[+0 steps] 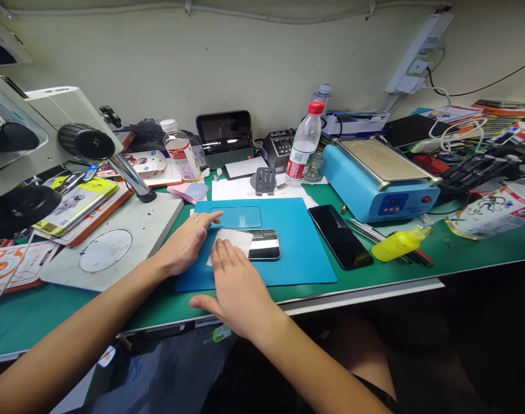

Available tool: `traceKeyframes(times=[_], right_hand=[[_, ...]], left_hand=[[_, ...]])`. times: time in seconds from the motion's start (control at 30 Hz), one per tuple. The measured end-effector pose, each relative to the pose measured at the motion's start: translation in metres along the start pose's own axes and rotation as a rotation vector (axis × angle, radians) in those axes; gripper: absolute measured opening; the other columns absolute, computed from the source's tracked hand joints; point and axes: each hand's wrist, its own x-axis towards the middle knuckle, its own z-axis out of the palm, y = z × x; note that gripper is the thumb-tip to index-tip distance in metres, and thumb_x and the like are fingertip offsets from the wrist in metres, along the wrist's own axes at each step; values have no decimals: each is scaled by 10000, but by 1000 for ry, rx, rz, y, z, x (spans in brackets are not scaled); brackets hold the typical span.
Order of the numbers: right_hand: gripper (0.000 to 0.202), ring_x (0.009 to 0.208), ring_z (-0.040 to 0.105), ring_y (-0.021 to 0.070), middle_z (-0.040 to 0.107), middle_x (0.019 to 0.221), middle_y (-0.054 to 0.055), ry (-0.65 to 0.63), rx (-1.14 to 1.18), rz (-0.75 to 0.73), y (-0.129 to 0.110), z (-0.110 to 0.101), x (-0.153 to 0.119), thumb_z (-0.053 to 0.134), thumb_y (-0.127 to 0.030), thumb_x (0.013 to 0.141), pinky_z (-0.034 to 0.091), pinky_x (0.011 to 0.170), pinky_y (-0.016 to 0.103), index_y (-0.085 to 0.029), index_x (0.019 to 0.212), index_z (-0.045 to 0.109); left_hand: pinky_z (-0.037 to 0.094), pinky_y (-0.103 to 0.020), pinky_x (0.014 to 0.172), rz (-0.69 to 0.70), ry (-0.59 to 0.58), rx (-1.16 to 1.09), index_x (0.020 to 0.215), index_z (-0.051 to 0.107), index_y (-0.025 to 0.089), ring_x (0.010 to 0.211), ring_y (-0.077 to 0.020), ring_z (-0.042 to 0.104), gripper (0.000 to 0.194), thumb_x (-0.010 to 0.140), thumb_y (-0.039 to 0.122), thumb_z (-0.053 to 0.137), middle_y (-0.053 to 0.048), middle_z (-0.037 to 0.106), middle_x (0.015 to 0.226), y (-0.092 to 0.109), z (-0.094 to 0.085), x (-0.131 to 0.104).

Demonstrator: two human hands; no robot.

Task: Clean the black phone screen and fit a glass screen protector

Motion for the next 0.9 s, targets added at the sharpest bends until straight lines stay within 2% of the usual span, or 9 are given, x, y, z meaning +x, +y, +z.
traceKeyframes(times=[0.1, 0.2, 0.33, 0.4, 0.5, 0.63, 0.7, 0.77, 0.9], right_hand=[[888, 1537, 330, 366, 327, 1641, 260, 1, -38, -23, 21, -9, -31, 408, -677, 989, 360, 1234, 542, 13, 1549, 412], [858, 1531, 349, 353, 340, 1638, 255, 27, -95, 26, 46, -16, -53, 397, -648, 1007, 392, 1216, 536, 3, 1566, 385], [858, 1535, 338, 367, 324, 1644, 269, 52, -125, 134, 66, -16, -52, 343, -644, 1021, 383, 1213, 566, 13, 1573, 364], [899, 1535, 328, 387, 322, 1639, 290, 61, -122, 196, 66, -13, -40, 323, -671, 1011, 359, 1222, 578, 39, 1561, 374], [986, 1539, 306, 410, 318, 1628, 317, 76, -103, 251, 51, -8, -15, 332, -732, 975, 327, 1236, 583, 70, 1546, 382], [1018, 1547, 293, 397, 318, 1629, 313, 63, -50, 162, 18, -3, 8, 367, -756, 953, 317, 1246, 561, 67, 1552, 370], [1013, 1542, 310, 390, 312, 1636, 300, 47, -39, 74, 10, -2, 5, 395, -752, 948, 324, 1246, 550, 58, 1556, 370], [966, 1537, 328, 375, 312, 1645, 269, 25, -42, -15, 16, -4, -9, 411, -728, 958, 349, 1237, 540, 26, 1561, 382], [838, 1524, 374, 335, 360, 1647, 218, 41, -97, -22, 54, -13, -48, 430, -643, 1000, 395, 1214, 539, -56, 1594, 358]], left_hand=[[446, -498, 1045, 10, -35, -1, 1494, 469, 153, 1146, -291, 562, 878, 999, 706, -1, -138, 645, 1284, 1, 0, 0], [445, -503, 1039, -1, -52, -7, 1499, 463, 152, 1150, -297, 552, 871, 1001, 706, 10, -139, 638, 1301, 1, -1, 1], [454, -497, 1038, -6, -40, -1, 1500, 463, 174, 1167, -296, 555, 837, 1012, 691, 21, -133, 636, 1314, 1, -1, 1], [456, -491, 1043, 1, -31, 5, 1502, 461, 183, 1177, -292, 555, 806, 1025, 669, 30, -130, 633, 1318, 1, -1, 2], [466, -485, 1035, 11, -26, 29, 1500, 464, 170, 1163, -287, 558, 772, 1043, 636, 51, -133, 640, 1307, 0, 1, 2], [474, -483, 1027, 5, 20, 99, 1456, 507, 151, 1129, -281, 581, 679, 1075, 564, 127, -128, 674, 1264, -1, 1, 3], [466, -482, 1045, -5, 62, 137, 1416, 542, 150, 1146, -279, 588, 604, 1088, 509, 182, -126, 680, 1270, -1, 1, 4], [463, -480, 1060, -21, 97, 171, 1377, 573, 145, 1168, -278, 590, 544, 1093, 459, 231, -130, 678, 1286, -1, 0, 4], [469, -471, 1073, -38, 128, 205, 1342, 601, 147, 1167, -273, 602, 458, 1087, 392, 310, -122, 688, 1275, 1, -1, 4]])
